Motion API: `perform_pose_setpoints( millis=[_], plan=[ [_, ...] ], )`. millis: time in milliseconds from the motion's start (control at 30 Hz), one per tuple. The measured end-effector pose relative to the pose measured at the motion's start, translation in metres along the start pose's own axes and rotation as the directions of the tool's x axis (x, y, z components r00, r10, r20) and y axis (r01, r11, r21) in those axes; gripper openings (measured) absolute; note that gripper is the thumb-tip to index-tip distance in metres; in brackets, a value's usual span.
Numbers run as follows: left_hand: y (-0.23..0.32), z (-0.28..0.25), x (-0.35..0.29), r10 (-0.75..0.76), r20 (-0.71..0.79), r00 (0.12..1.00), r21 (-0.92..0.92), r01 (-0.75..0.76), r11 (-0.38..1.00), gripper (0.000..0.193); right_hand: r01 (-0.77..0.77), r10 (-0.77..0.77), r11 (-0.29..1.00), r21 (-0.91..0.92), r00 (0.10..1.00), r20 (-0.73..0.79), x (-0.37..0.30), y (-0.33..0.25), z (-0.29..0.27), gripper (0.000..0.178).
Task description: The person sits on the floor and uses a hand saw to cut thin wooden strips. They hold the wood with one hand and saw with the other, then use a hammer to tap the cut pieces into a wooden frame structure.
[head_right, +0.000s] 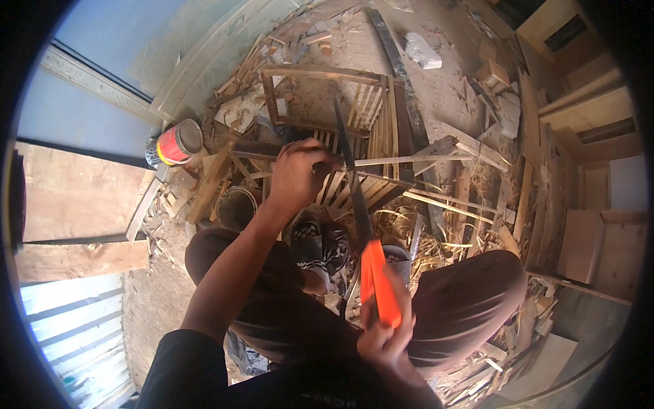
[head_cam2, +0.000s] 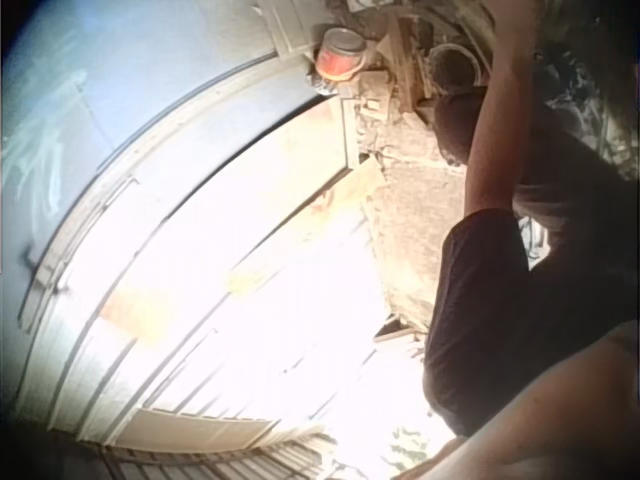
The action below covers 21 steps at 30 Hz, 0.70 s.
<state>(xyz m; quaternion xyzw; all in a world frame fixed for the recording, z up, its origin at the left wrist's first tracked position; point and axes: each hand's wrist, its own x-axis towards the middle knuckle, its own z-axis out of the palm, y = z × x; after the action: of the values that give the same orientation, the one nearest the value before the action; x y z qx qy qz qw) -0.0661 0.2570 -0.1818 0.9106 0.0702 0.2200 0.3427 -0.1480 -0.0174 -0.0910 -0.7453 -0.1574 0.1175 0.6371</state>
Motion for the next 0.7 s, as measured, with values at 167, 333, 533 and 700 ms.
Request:
perform_pose_setpoints(
  millis=[167,333,533,700],
  plan=[
    [0.005,-0.003,-0.001,0.049,0.007,0.999,0.000,-0.049,0.999,0.008,-0.005,0.005,1.000,-0.014,1.000,0.009,0.009,-0.005,0.001,0.069],
    [0.002,-0.002,0.001,0.020,0.014,1.000,-0.035,-0.020,0.999,0.007,-0.011,0.008,0.996,0.085,0.999,0.041,0.050,0.005,0.015,0.070],
    [-0.001,-0.003,-0.002,0.025,0.018,1.000,0.032,-0.025,0.999,0.007,0.041,-0.042,0.999,-0.029,0.999,-0.026,-0.017,-0.013,-0.003,0.069],
    [0.005,0.000,-0.002,0.022,0.013,1.000,-0.013,-0.021,1.000,0.008,-0.001,-0.001,0.997,0.080,0.999,0.034,0.063,0.014,0.025,0.055]
  ],
)
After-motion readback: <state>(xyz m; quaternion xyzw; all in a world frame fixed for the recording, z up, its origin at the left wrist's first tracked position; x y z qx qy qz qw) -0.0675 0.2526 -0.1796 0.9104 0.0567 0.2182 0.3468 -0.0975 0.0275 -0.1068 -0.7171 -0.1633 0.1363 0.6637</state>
